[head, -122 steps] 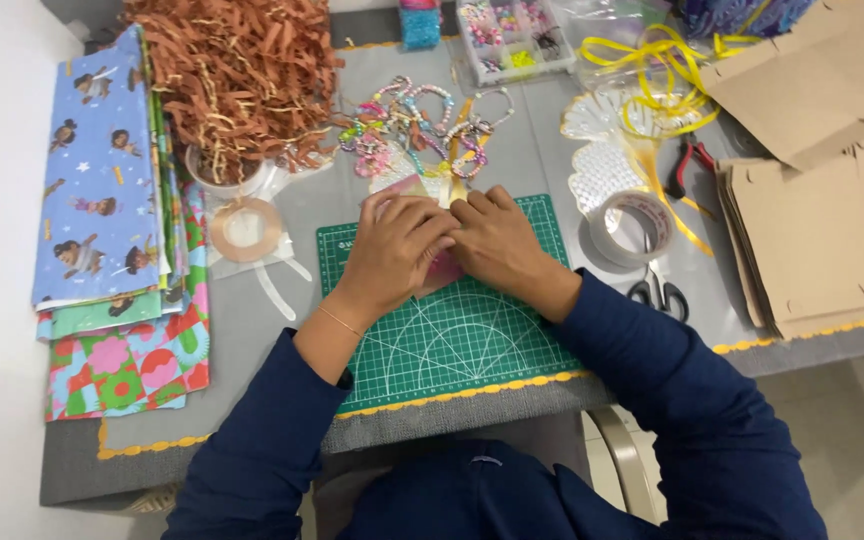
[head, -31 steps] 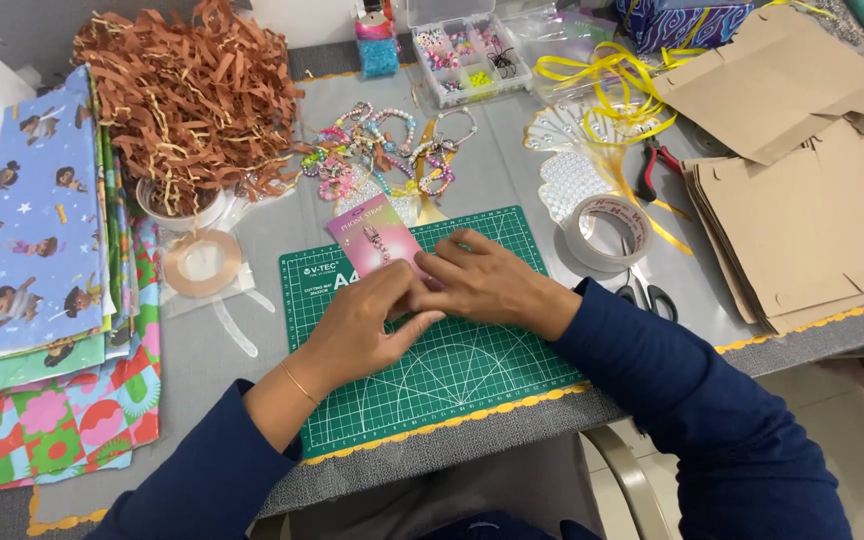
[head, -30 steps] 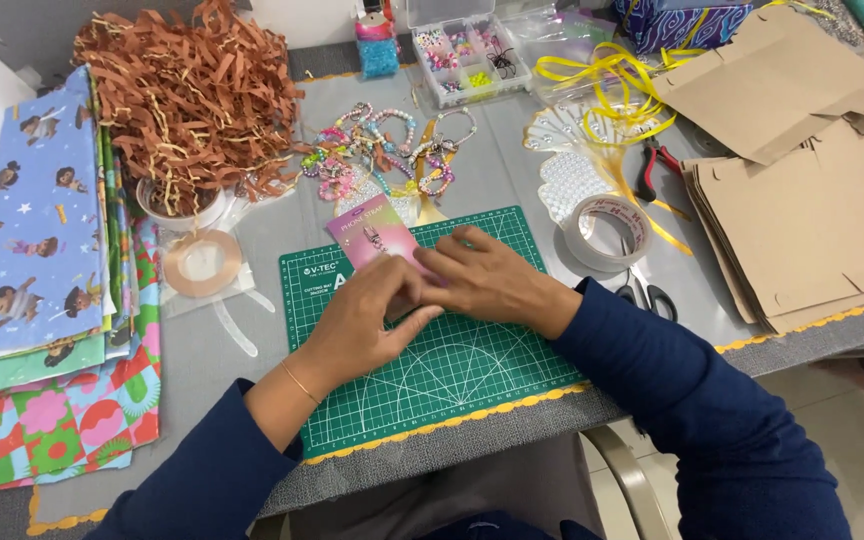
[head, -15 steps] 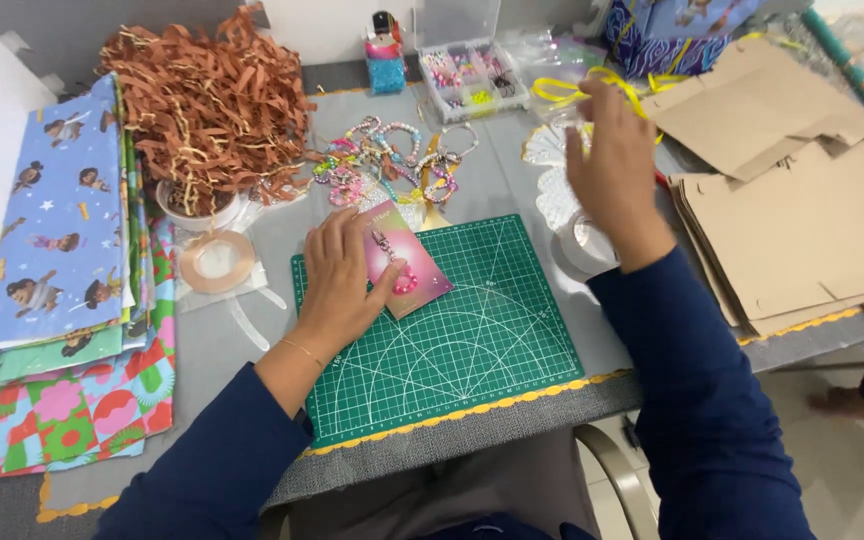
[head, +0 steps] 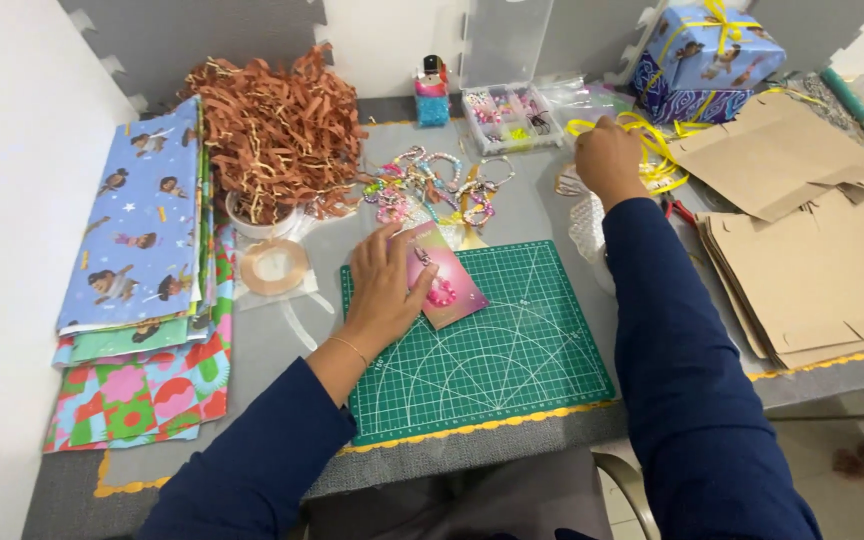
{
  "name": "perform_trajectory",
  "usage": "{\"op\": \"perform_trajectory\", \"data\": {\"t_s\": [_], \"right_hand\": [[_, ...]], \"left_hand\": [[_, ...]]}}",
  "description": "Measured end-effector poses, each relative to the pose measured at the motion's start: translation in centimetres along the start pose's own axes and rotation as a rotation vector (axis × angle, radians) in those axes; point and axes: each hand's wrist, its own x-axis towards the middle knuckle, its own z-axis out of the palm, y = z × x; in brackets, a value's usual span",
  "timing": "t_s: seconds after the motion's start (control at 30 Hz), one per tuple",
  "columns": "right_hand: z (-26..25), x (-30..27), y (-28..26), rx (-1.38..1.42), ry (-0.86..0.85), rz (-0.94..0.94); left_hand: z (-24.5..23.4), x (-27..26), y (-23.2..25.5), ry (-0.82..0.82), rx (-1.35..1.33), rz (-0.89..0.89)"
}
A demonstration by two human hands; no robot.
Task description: Tying a decorative ribbon on a gift box and then placing jewelry items into protective bags and onto display cards.
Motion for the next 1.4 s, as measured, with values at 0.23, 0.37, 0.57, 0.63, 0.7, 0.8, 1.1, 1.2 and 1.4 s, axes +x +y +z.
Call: {"op": "perform_trajectory", "data": {"t_s": [0.23, 0.37, 0.57, 0.63, 0.7, 0.8, 1.1, 1.2, 1.4], "right_hand": [[-5.4, -1.4, 0.8, 0.501, -0.027, 0.365], [-5.0, -1.4, 1.6, 0.674, 0.016, 0.490], [-7.3, -1.7, 2.9, 1.296, 0.007, 0.700], [-6.1, -1.6, 3.8, 1.356, 0.023, 0.589], [-7.3, -1.8, 3.7, 1.285, -0.049, 0.514], [-10.0, -2.0, 2.1, 1.010, -0.162, 0.409], [-3.1, 1.4, 0.1, 0.440, -0.037, 0.355], [0.9, 3.4, 1.7, 0.450, -0.002, 0.471], [-6.7, 2.0, -1.5, 0.581, -0.069, 0.298]], "left_hand": [[-1.4, 0.3, 1.4, -0.084, -0.080, -0.042], [-1.2, 0.3, 1.1, -0.088, -0.093, -0.053], [-1.3, 0.3, 1.1, -0.082, -0.109, -0.053], [-1.2, 0.2, 1.0, -0.080, -0.115, -0.051], [-1.4, 0.2, 1.3, -0.078, -0.114, -0.048], [-1.3, 0.3, 1.2, -0.082, -0.107, -0.049], [-1.0, 0.2, 1.1, -0.052, -0.057, -0.048], [-1.7, 0.3, 1.5, -0.071, -0.065, -0.060], [-2.1, 0.4, 1.9, -0.117, -0.096, -0.064]]}}
